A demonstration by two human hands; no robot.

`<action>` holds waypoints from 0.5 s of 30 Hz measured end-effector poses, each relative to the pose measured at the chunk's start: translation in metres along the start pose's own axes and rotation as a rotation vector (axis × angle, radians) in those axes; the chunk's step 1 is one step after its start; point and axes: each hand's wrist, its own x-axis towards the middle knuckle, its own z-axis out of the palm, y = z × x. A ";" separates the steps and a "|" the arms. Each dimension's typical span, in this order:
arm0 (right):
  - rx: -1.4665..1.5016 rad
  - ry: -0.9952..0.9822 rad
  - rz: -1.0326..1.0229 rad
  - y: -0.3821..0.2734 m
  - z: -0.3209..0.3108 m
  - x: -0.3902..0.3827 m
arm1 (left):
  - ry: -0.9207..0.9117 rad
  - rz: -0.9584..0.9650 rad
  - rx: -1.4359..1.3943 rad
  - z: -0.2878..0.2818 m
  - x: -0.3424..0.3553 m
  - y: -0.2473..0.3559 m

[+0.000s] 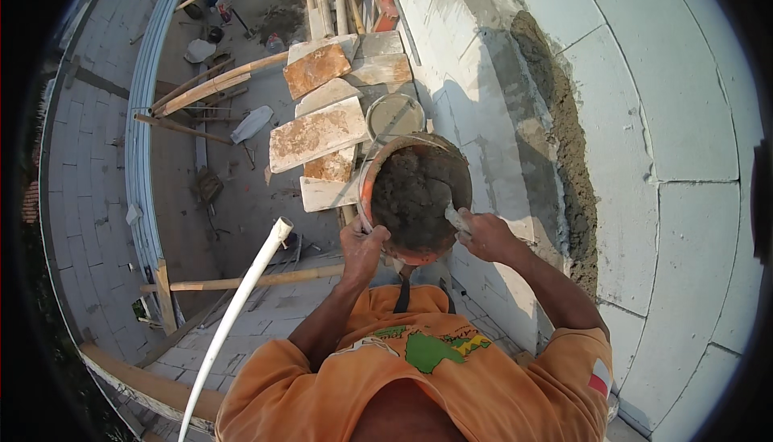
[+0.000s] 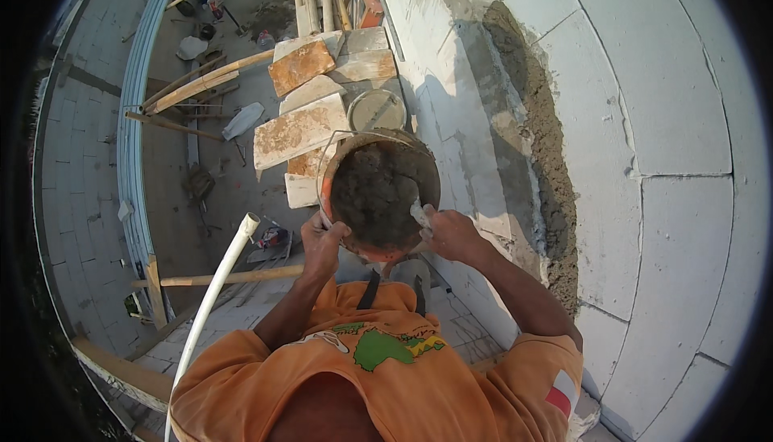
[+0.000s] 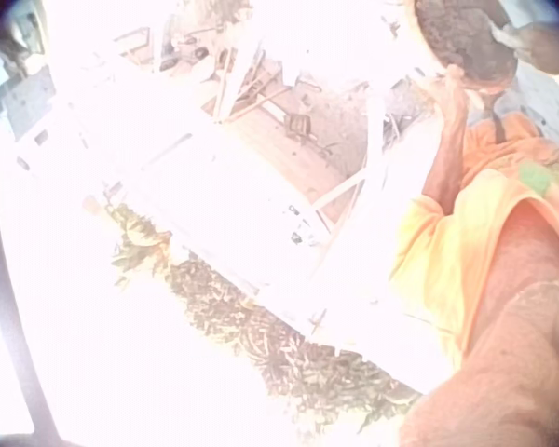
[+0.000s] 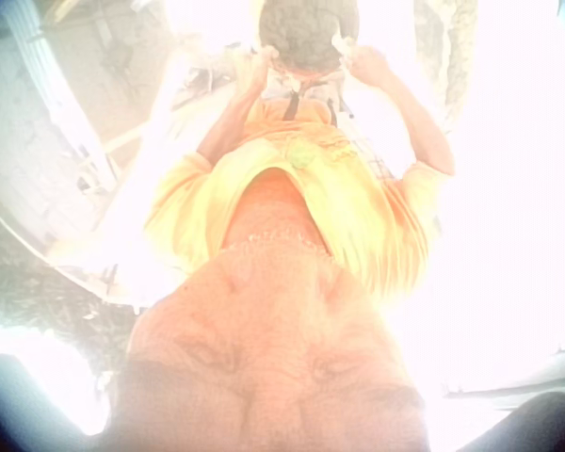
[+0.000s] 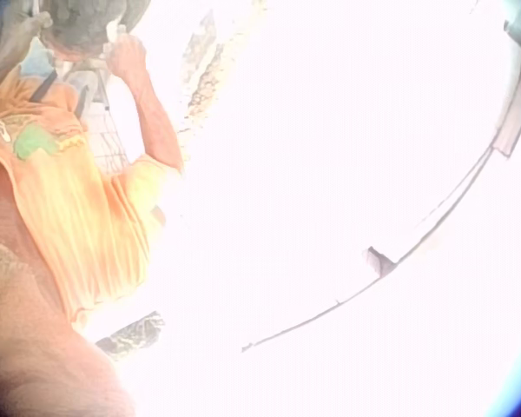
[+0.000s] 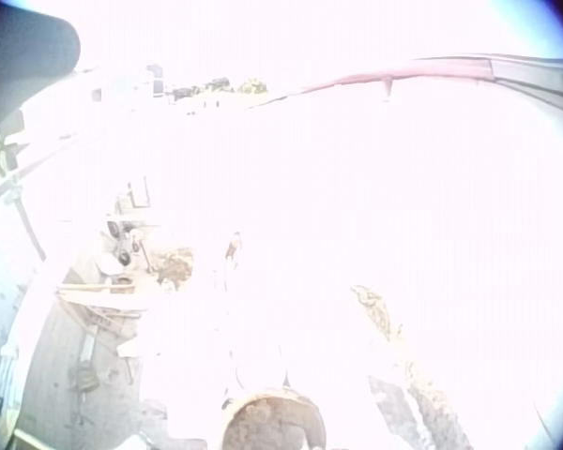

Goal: The person applies mortar to the top edge of a concrete block wall using a trowel, scooping the mixture from a bucket and spreading it smoothly.

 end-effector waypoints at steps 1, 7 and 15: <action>0.170 0.032 -0.039 0.000 0.007 0.000 | 0.004 0.002 -0.001 -0.002 0.001 -0.002; 0.421 0.025 -0.071 -0.019 0.039 0.005 | -0.033 -0.039 0.047 -0.013 0.004 -0.006; 0.512 0.125 -0.128 -0.035 0.056 0.030 | -0.030 -0.030 0.051 -0.012 0.008 -0.011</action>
